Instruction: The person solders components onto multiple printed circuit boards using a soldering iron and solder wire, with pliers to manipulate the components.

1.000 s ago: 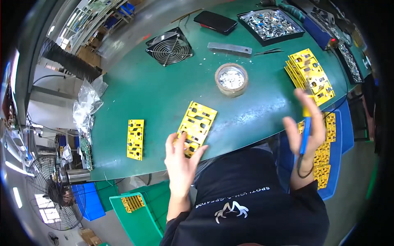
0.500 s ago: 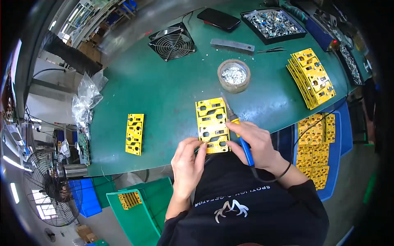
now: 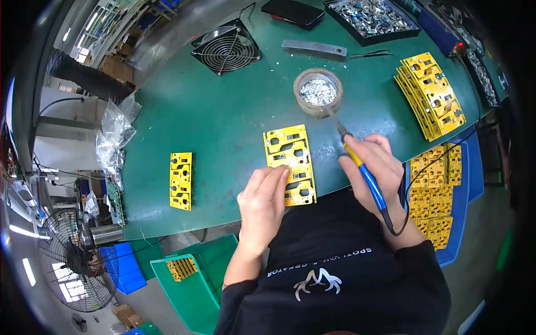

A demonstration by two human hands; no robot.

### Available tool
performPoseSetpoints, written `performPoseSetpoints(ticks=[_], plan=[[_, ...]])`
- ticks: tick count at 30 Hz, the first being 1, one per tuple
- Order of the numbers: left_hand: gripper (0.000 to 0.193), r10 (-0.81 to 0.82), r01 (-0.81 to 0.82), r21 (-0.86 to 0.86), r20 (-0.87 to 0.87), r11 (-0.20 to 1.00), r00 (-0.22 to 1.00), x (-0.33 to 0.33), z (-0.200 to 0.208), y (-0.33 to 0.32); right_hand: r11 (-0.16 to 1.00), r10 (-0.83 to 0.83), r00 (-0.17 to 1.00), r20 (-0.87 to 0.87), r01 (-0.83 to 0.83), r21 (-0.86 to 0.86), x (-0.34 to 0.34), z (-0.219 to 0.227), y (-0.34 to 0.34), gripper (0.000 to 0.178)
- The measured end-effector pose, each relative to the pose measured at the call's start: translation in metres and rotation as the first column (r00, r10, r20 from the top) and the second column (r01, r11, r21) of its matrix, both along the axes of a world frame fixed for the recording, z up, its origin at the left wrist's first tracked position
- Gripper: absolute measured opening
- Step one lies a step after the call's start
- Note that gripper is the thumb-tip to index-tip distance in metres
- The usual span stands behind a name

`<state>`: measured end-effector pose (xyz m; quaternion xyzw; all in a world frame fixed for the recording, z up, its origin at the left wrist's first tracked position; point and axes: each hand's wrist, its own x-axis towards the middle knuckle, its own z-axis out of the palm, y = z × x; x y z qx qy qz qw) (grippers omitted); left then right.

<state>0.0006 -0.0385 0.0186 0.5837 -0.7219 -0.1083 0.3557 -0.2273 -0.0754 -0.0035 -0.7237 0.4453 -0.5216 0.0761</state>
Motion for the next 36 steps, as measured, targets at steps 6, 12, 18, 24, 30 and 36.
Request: performPoseSetpoints(ticks=[6, 12, 18, 24, 30, 36], plan=[[0.014, 0.012, -0.008, -0.045, 0.080, 0.999, 0.997, -0.010, -0.005, -0.001, 0.962, 0.255, 0.961, 0.108, -0.263, 0.069, 0.011, 0.001, 0.022, 0.032], [0.015, 0.012, -0.004, -0.071, 0.112, 0.997, 0.994, -0.011, -0.009, -0.002, 0.957, 0.279, 0.950, 0.142, -0.287, 0.044, 0.018, -0.001, 0.024, 0.027], [0.014, 0.029, -0.021, -0.063, 0.117, 0.998, 0.993, -0.014, -0.006, -0.002, 0.960, 0.273, 0.952, 0.138, -0.278, 0.022, 0.020, -0.001, 0.023, 0.026], [0.014, 0.018, -0.011, -0.066, 0.106, 0.998, 0.994, -0.012, -0.006, -0.004, 0.956, 0.286, 0.951, 0.119, -0.291, 0.022, 0.021, -0.002, 0.023, 0.027], [0.017, 0.036, -0.035, -0.011, 0.178, 0.999, 0.983, -0.014, 0.000, -0.004, 0.958, 0.282, 0.952, 0.121, -0.286, 0.014, 0.024, -0.003, 0.026, 0.026], [0.027, 0.013, -0.064, 0.166, 0.288, 0.984, 0.958, -0.014, 0.010, 0.004, 0.962, 0.271, 0.953, 0.135, -0.272, -0.007, 0.028, -0.006, 0.028, 0.027]])
